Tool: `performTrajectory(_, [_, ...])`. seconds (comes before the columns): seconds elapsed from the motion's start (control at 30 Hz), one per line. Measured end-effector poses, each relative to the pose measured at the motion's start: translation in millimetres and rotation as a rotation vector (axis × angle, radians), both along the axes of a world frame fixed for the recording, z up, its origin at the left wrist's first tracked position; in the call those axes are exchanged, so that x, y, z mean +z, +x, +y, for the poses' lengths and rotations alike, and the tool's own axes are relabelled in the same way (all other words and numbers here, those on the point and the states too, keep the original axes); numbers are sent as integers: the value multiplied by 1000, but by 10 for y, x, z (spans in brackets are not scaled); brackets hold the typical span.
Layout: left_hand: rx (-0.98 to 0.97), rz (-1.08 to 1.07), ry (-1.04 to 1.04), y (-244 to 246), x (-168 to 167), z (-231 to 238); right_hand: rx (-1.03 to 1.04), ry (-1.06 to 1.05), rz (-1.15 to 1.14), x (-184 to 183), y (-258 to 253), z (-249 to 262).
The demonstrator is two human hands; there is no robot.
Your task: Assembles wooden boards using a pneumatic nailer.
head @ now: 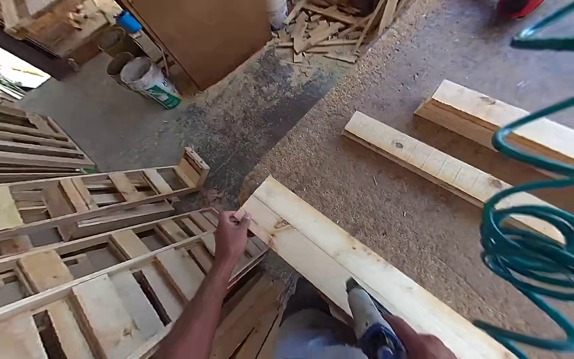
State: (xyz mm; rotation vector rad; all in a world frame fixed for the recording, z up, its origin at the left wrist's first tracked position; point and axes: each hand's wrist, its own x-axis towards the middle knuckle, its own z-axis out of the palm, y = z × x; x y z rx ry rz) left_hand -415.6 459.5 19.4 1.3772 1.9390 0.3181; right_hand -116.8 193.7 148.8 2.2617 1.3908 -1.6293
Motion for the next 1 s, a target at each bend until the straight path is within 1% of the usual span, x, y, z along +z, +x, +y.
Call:
performTrajectory(0.03, [-49,-53,-78,90,45,-197,-18,1,4,-20,-83,142])
performTrajectory(0.07, [-106,-58,-166,169,80,-365,-29,-23,13,-60,-158,286])
performTrajectory(0.1, [-173,-6,-226,224,81,-505,-34,-51,19,-120,-227,407])
performTrajectory(0.17, [-256,114,-255,268,19,-708,-42,-105,32,-256,-335,580])
performTrajectory(0.2, [-273,128,-252,267,-31,-761,-41,-138,38,-306,-376,665])
performTrajectory(0.3, [-271,61,-249,326,-208,-811,-1,-248,24,-409,-464,913])
performTrajectory(0.37, [-267,23,-253,424,-278,-837,33,-282,11,-467,-517,1042])
performTrajectory(0.5, [-285,64,-260,560,-309,-851,38,-297,40,-511,-586,1266])
performTrajectory(0.6, [-327,87,-275,553,-343,-843,11,-326,89,-476,-607,1417])
performTrajectory(0.7, [-390,73,-240,505,-398,-871,20,-350,90,-467,-623,1483])
performTrajectory(0.8, [-423,112,-245,512,-383,-861,9,-399,94,-450,-611,1485])
performTrajectory(0.87, [-373,123,-299,548,-367,-835,-21,-393,98,-450,-571,1396])
performTrajectory(1.0, [-340,139,-303,615,-299,-806,-33,-411,123,-427,-420,1202])
